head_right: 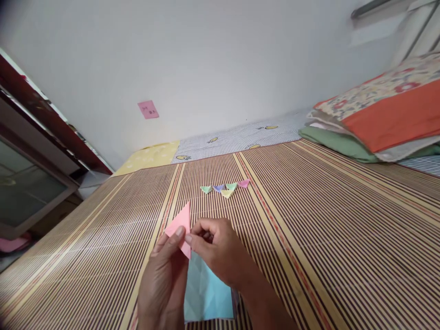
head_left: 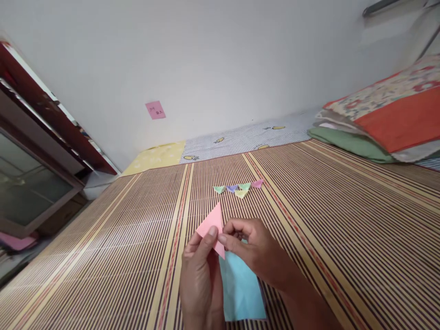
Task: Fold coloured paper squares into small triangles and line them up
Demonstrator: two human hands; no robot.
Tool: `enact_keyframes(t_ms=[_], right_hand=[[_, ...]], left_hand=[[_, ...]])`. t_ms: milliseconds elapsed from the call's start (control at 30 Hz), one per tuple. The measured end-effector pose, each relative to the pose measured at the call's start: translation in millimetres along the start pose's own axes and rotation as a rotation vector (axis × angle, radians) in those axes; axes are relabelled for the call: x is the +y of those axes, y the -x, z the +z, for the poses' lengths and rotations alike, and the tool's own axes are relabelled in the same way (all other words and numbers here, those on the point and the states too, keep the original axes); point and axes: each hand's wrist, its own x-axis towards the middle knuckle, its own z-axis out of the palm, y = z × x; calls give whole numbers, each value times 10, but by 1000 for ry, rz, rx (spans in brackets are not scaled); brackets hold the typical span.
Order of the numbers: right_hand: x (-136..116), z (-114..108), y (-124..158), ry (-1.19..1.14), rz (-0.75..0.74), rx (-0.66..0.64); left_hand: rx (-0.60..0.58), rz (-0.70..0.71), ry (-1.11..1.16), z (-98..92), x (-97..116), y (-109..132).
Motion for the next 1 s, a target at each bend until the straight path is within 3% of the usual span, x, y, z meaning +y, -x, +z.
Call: enact_keyframes(t_ms=[233, 367, 533, 733, 900, 1000], right_hand=[[47, 84, 1, 34, 47, -27], [56, 87, 27, 56, 55, -117], [67, -62, 38, 101, 91, -251], [26, -109, -15, -179, -19, 100], [39, -29, 1, -211, -51, 205], [68, -68, -8, -229, -25, 285]], left_hand=[[56, 59, 28, 22, -1, -13], [82, 55, 42, -10, 12, -36], [42, 106, 7, -37, 47, -44], [-82, 163, -292, -52, -63, 22], [-129, 226, -454, -36, -112, 80], [-143, 194, -462, -13, -122, 103]])
